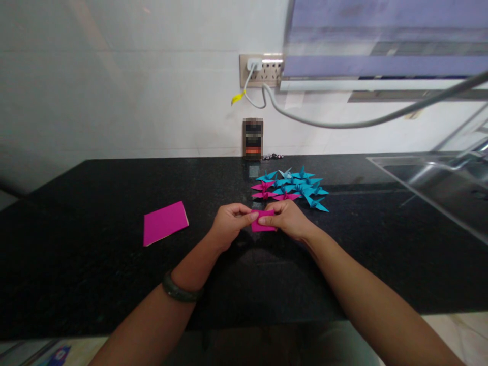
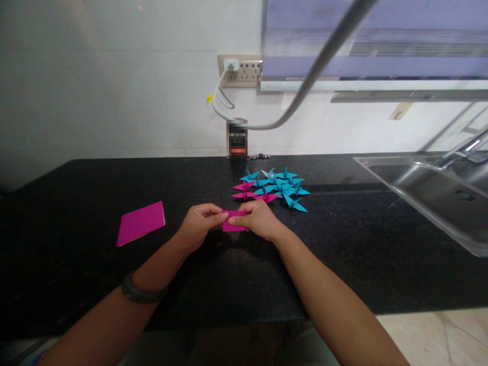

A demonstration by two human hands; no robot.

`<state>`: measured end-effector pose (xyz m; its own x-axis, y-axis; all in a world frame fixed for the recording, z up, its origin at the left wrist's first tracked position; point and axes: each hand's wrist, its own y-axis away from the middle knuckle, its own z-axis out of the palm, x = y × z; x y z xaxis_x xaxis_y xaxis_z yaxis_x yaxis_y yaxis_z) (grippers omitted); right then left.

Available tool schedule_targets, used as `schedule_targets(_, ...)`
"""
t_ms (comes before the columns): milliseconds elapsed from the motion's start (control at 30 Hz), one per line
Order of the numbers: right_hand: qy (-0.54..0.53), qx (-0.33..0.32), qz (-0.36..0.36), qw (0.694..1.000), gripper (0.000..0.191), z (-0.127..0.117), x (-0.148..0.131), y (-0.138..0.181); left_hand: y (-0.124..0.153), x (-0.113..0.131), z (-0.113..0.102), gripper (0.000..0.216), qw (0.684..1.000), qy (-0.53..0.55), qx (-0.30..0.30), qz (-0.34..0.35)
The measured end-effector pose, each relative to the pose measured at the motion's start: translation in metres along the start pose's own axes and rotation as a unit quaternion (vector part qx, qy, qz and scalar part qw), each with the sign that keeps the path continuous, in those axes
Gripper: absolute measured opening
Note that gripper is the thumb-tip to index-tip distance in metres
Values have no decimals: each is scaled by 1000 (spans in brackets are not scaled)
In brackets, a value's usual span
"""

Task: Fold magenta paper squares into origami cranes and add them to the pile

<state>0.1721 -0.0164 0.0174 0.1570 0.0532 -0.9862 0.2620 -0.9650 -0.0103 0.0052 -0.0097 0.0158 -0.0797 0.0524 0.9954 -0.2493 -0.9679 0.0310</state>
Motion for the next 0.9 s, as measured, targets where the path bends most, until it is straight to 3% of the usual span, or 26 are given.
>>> schedule_targets(300, 22, 0, 15, 1000, 30, 0, -2, 0, -2, -1, 0, 26, 995, 95, 15, -35)
schedule_targets(400, -24, 62, 27, 997, 29, 0, 1, -3, -3, 0, 0, 31, 999, 27, 16, -28)
schedule_targets(500, -80, 93, 10, 992, 28, 0, 3, -6, -2, -2, 1, 31, 995, -52, -59, -57)
schedule_targets(600, -104, 84, -7, 991, 27, 0, 4, -6, 0, -4, 1, 27, 990, -68, -106, -64)
schedule_targets(767, -106, 63, -9, 992, 26, 4, 1, -3, 1, -3, -1, 24, 989, -51, -127, -57)
schedule_targets(900, -99, 30, -3, 995, 27, 9, -2, -1, 0, -2, -2, 24, 996, -43, -76, -21)
